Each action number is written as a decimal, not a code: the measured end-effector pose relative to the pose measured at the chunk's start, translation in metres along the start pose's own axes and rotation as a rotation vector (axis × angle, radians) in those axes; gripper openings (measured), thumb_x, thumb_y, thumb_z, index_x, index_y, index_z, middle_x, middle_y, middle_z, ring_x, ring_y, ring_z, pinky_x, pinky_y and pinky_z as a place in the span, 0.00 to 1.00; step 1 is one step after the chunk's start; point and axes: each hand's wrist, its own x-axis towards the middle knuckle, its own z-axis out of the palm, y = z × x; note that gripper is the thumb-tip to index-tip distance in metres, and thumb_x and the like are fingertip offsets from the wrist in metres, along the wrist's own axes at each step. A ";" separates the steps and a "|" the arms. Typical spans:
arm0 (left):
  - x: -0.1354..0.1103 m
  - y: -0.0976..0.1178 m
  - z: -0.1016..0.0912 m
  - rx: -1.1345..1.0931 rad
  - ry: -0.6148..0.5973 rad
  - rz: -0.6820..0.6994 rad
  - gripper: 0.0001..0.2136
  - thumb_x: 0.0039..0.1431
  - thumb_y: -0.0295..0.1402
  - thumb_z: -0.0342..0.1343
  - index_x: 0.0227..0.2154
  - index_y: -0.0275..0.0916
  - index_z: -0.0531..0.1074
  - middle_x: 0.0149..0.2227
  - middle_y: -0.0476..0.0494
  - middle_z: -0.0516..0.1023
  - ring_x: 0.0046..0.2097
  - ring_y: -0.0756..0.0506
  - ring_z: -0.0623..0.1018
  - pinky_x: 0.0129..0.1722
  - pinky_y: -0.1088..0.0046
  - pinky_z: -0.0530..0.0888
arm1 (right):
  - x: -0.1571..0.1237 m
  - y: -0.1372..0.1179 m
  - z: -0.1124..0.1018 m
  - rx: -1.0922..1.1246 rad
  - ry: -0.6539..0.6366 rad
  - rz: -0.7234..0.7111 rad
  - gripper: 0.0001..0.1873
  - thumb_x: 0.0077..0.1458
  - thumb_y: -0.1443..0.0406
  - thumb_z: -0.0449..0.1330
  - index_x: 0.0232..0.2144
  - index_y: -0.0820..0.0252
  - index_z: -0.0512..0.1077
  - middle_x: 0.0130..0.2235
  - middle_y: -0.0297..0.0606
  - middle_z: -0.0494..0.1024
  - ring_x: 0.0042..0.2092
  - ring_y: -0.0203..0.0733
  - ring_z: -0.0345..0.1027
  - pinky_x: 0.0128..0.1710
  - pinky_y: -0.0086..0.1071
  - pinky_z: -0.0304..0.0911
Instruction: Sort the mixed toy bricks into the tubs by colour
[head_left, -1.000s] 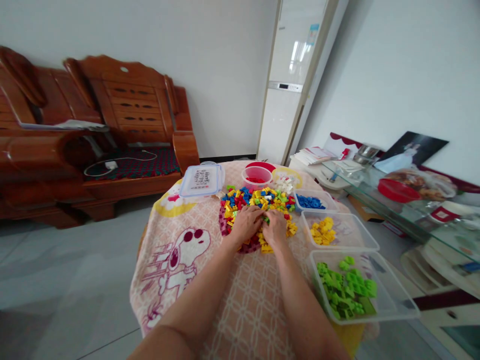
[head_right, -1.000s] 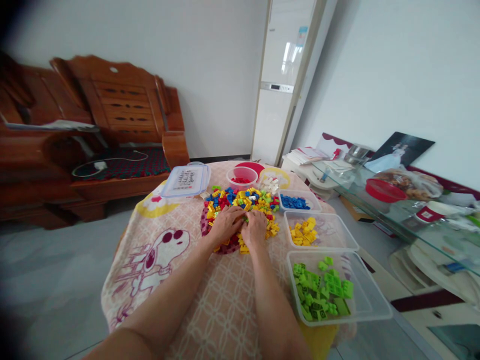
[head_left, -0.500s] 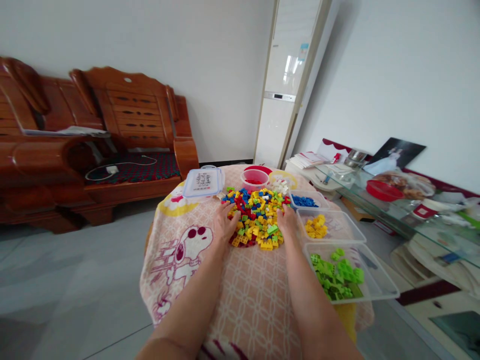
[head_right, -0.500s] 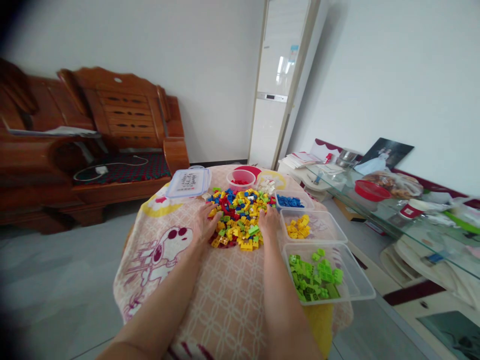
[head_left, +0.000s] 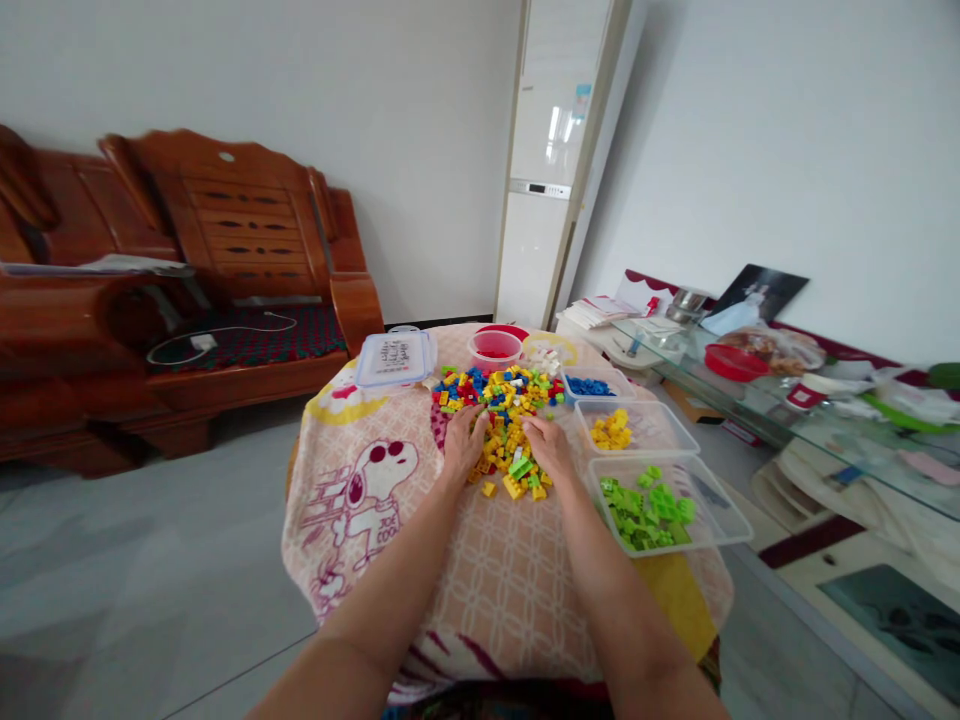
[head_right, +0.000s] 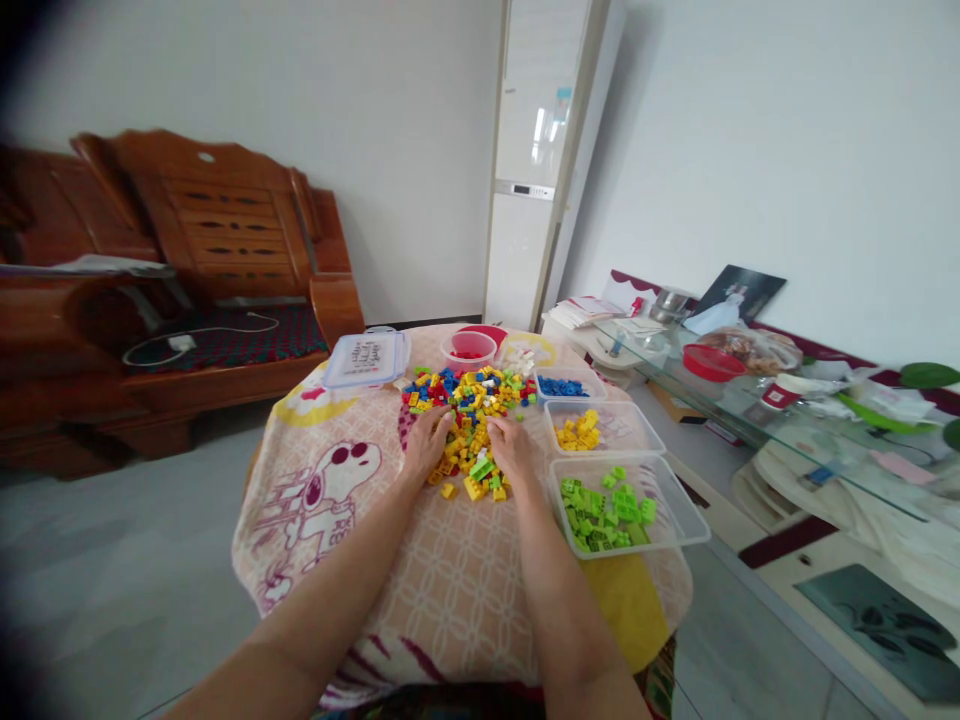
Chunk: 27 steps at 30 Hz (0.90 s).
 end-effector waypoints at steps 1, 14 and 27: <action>0.000 0.001 -0.002 -0.002 0.016 -0.023 0.19 0.67 0.43 0.47 0.46 0.38 0.79 0.52 0.36 0.81 0.56 0.39 0.78 0.61 0.58 0.71 | -0.002 0.000 -0.003 0.017 0.017 -0.021 0.19 0.65 0.62 0.51 0.49 0.54 0.80 0.52 0.40 0.83 0.55 0.46 0.74 0.58 0.36 0.65; -0.012 0.017 -0.016 -0.012 -0.020 -0.106 0.18 0.66 0.41 0.47 0.46 0.38 0.79 0.52 0.38 0.82 0.54 0.39 0.78 0.58 0.60 0.71 | -0.041 -0.003 0.019 -0.043 0.141 -0.004 0.21 0.63 0.66 0.52 0.53 0.63 0.77 0.54 0.49 0.80 0.57 0.46 0.73 0.61 0.39 0.64; -0.015 0.013 -0.015 -0.049 0.028 -0.139 0.20 0.66 0.44 0.47 0.45 0.38 0.79 0.51 0.37 0.82 0.54 0.38 0.78 0.57 0.60 0.72 | -0.147 0.029 -0.079 -0.372 0.474 0.004 0.13 0.60 0.63 0.56 0.40 0.60 0.80 0.32 0.44 0.81 0.36 0.48 0.72 0.43 0.40 0.66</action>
